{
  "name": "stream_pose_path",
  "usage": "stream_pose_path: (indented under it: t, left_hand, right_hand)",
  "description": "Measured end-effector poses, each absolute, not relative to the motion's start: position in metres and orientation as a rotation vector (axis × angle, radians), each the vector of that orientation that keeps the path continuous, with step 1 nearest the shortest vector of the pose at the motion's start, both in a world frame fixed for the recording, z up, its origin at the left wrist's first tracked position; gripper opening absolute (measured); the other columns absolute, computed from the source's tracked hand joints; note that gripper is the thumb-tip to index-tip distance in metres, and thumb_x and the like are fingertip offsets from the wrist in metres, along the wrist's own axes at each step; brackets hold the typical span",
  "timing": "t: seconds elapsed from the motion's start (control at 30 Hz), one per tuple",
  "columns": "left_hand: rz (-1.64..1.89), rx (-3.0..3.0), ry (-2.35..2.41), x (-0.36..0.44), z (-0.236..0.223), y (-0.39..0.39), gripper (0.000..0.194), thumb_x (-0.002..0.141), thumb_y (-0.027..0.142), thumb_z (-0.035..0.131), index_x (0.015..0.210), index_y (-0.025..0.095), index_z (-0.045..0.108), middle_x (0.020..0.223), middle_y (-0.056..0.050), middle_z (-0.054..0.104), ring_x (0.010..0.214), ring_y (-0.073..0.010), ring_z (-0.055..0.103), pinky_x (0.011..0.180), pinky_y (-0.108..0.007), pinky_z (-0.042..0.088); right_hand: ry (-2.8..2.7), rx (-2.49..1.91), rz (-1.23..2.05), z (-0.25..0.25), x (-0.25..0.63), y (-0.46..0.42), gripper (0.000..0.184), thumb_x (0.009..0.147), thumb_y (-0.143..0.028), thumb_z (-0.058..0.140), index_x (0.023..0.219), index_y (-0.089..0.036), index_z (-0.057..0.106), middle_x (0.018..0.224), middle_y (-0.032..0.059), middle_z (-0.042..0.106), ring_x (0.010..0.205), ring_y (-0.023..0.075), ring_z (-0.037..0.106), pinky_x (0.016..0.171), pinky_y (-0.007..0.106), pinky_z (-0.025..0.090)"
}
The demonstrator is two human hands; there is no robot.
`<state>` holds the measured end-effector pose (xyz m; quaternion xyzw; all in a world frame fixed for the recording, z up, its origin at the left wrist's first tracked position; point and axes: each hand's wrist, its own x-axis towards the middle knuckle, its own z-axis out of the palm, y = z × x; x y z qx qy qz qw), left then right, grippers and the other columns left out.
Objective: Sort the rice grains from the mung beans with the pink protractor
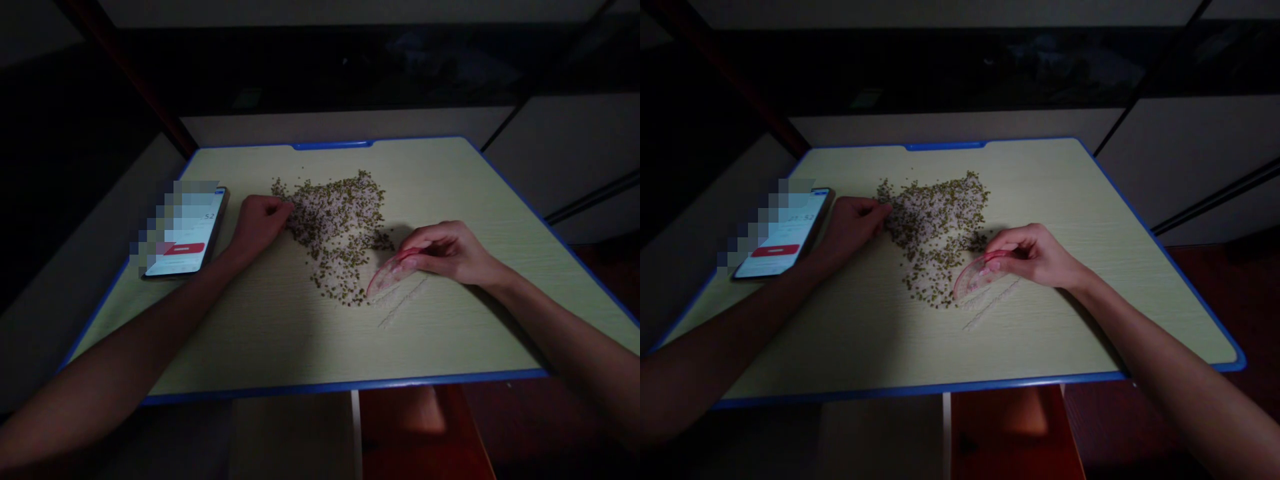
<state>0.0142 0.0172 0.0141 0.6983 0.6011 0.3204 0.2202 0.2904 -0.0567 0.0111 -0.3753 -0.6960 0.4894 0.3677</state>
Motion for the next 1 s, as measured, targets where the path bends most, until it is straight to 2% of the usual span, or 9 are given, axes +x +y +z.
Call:
stream_pose_path:
  t: [0.3,0.53,0.73,1.0]
  left_hand:
    - [0.871,1.936,1.679,0.0142,0.0142,0.017,0.034,0.072,0.032,0.048,0.042,0.019,0.042,0.04,0.004,0.039,0.044,-0.0085,0.035,0.049,-0.025,0.031]
    - [0.859,1.926,1.677,0.0139,0.0137,0.0166,0.034,0.073,0.033,0.047,0.043,0.019,0.041,0.041,0.003,0.04,0.046,-0.009,0.037,0.051,-0.024,0.032]
    - [0.862,1.921,1.663,0.0139,0.0131,0.0176,0.035,0.073,0.033,0.047,0.043,0.019,0.04,0.041,0.003,0.039,0.047,-0.0093,0.037,0.051,-0.024,0.031]
    - [0.881,1.928,1.659,0.0145,0.0141,0.0159,0.035,0.074,0.033,0.047,0.042,0.019,0.041,0.041,0.003,0.038,0.046,-0.0092,0.035,0.05,-0.025,0.03]
  right_hand:
    - [-1.784,-0.963,1.275,0.0105,0.2923,-0.0572,0.009,0.067,-0.009,0.069,0.072,-0.017,0.067,0.065,-0.0006,0.07,0.056,0.0075,0.064,0.053,0.014,0.051]
    - [-1.774,-0.991,1.325,0.0129,0.2916,-0.059,0.005,0.067,-0.015,0.071,0.07,-0.018,0.068,0.062,0.0,0.07,0.055,0.0088,0.064,0.05,0.015,0.05]
    - [-1.762,-1.017,1.337,0.0123,0.2916,-0.06,0.008,0.065,-0.023,0.073,0.069,-0.018,0.068,0.062,0.0009,0.07,0.055,0.01,0.064,0.051,0.017,0.05]
    - [-1.797,-0.989,1.315,0.0119,0.2909,-0.0609,0.006,0.067,-0.021,0.072,0.07,-0.018,0.068,0.062,0.0005,0.07,0.055,0.0099,0.064,0.05,0.017,0.049]
